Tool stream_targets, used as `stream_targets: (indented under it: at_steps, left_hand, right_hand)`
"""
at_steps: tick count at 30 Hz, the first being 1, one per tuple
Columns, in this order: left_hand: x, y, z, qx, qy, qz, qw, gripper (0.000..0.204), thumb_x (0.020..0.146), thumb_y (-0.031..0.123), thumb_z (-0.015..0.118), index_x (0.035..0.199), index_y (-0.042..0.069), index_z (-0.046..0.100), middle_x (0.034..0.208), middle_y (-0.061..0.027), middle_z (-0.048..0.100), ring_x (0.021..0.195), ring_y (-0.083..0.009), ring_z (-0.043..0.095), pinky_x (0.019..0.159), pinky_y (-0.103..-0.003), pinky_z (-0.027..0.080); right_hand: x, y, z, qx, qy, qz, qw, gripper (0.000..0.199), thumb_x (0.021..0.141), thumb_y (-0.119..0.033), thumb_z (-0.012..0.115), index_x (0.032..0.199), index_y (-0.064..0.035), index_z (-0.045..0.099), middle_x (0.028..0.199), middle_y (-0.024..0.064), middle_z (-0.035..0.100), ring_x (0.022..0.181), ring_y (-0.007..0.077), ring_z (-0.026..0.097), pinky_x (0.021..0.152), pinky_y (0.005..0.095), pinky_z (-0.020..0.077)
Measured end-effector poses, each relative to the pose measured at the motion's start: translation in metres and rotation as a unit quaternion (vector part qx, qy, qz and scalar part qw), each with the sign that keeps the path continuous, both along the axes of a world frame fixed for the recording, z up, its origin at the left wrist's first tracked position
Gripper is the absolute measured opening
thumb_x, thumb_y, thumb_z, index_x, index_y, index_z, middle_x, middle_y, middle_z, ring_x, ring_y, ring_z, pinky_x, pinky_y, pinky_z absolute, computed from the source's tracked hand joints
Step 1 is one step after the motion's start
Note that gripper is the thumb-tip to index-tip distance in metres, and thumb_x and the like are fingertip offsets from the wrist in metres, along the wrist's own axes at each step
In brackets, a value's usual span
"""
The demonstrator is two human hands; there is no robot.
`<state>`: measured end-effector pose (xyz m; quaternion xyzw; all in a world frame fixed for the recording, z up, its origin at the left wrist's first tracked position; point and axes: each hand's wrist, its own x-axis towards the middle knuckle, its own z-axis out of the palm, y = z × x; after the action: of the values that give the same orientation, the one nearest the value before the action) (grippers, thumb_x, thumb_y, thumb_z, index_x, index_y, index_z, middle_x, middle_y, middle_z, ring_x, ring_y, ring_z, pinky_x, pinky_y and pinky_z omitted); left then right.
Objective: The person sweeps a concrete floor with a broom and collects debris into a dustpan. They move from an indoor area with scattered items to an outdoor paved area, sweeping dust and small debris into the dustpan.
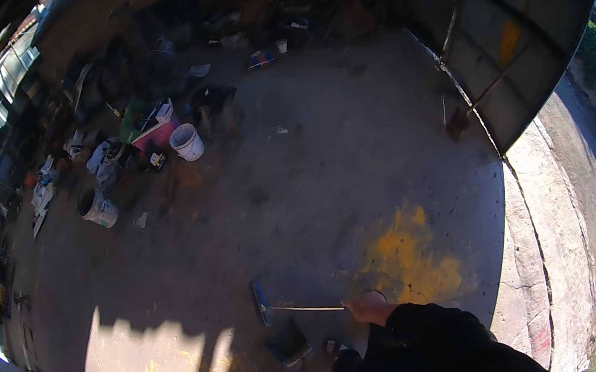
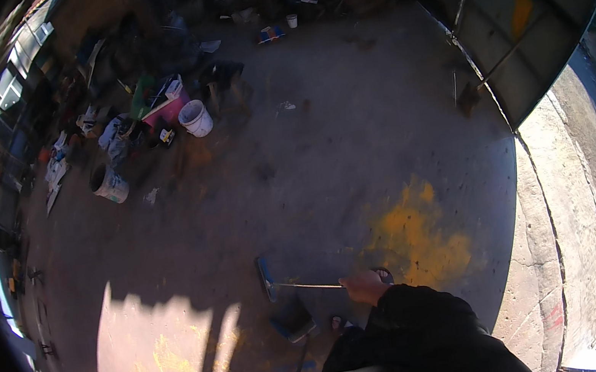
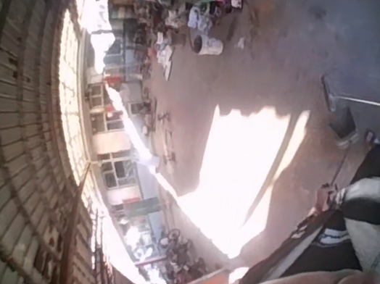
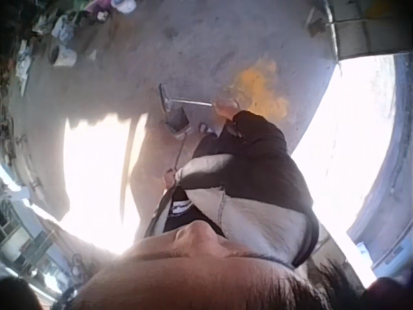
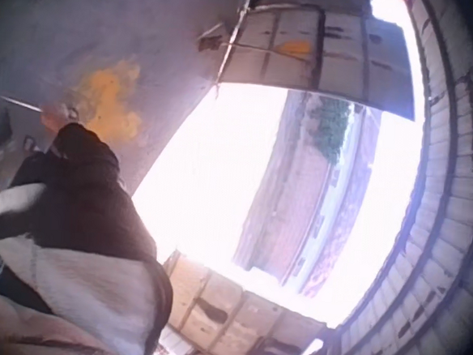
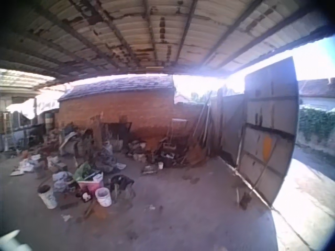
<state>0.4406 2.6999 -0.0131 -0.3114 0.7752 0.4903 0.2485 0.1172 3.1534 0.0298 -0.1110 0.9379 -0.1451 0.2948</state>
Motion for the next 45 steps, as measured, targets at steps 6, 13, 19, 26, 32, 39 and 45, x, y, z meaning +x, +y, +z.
stream_targets:
  at_steps: [6, 13, 19, 26, 32, 39, 45]
  left_hand:
    - [0.054, 0.024, 0.037, 0.153, -0.096, 0.184, 0.966, 0.004, 0.09, 0.018, 0.069, 0.09, 0.014, 0.069, 0.073, -0.0014, 0.063, 0.06, -0.0181, 0.058, 0.052, -0.036, 0.046]
    - [0.011, 0.066, 0.061, 0.112, -0.132, 0.253, 0.952, 0.004, 0.089, 0.011, 0.07, 0.087, 0.011, 0.066, 0.071, -0.0026, 0.061, 0.058, -0.0179, 0.057, 0.05, -0.035, 0.043]
    - [-0.03, 0.105, 0.068, 0.088, -0.133, 0.266, 0.951, 0.009, 0.087, 0.005, 0.07, 0.084, 0.009, 0.063, 0.07, -0.0037, 0.059, 0.055, -0.0177, 0.056, 0.048, -0.034, 0.041]
    - [-0.052, 0.129, 0.069, 0.08, -0.134, 0.283, 0.946, 0.015, 0.086, -0.002, 0.071, 0.081, 0.007, 0.06, 0.068, -0.0049, 0.057, 0.053, -0.0175, 0.054, 0.046, -0.033, 0.039]
    - [-0.067, 0.129, 0.051, 0.088, -0.133, 0.307, 0.938, 0.02, 0.084, -0.008, 0.072, 0.078, 0.004, 0.057, 0.066, -0.006, 0.055, 0.05, -0.0173, 0.053, 0.044, -0.032, 0.036]
    - [-0.073, 0.124, 0.032, 0.035, -0.023, 0.345, 0.938, 0.024, 0.085, -0.01, 0.073, 0.078, 0.005, 0.055, 0.066, -0.0042, 0.055, 0.049, -0.0175, 0.053, 0.043, -0.031, 0.036]
    - [-0.085, 0.11, 0.037, -0.012, -0.023, 0.317, 0.948, 0.022, 0.083, -0.011, 0.073, 0.081, 0.006, 0.06, 0.067, -0.0028, 0.057, 0.051, -0.0191, 0.058, 0.045, -0.031, 0.042]
  right_hand:
    - [-0.017, -0.065, -0.052, -0.06, 0.025, 0.079, 0.995, 0.028, 0.094, -0.02, 0.061, 0.114, -0.0086, 0.076, 0.086, 0.0133, 0.076, 0.082, 0.0378, 0.074, 0.068, 0.0534, 0.0567]
    - [-0.013, 0.01, -0.069, -0.034, -0.072, 0.003, 0.997, 0.025, 0.095, -0.021, 0.06, 0.094, -0.005, 0.079, 0.096, 0.0199, 0.077, 0.091, 0.0406, 0.075, 0.075, 0.0552, 0.058]
    - [-0.034, 0.203, -0.053, 0.126, -0.064, -0.03, 0.989, 0.025, 0.095, -0.021, 0.062, 0.113, -0.011, 0.076, 0.098, 0.014, 0.078, 0.091, 0.0361, 0.076, 0.073, 0.0498, 0.0588]
    - [-0.082, 0.356, -0.01, 0.286, -0.086, -0.127, 0.946, 0.028, 0.104, -0.028, 0.058, 0.124, -0.0158, 0.073, 0.095, 0.0051, 0.076, 0.087, 0.0292, 0.076, 0.066, 0.0473, 0.0597]
    - [-0.074, 0.385, 0.04, 0.288, -0.059, -0.062, 0.954, 0.035, 0.102, -0.026, 0.059, 0.133, -0.0152, 0.068, 0.096, 0.0073, 0.076, 0.09, 0.0316, 0.075, 0.071, 0.0478, 0.0585]
    - [-0.003, 0.335, 0.07, 0.208, -0.108, -0.036, 0.971, 0.043, 0.098, -0.023, 0.058, 0.141, -0.0188, 0.06, 0.101, 0.0133, 0.077, 0.093, 0.0356, 0.076, 0.076, 0.0509, 0.0573]
    - [0.001, 0.235, 0.034, 0.114, -0.08, 0.027, 0.99, 0.032, 0.101, -0.025, 0.055, 0.13, -0.0174, 0.066, 0.096, 0.0107, 0.076, 0.09, 0.0342, 0.076, 0.074, 0.0488, 0.0588]
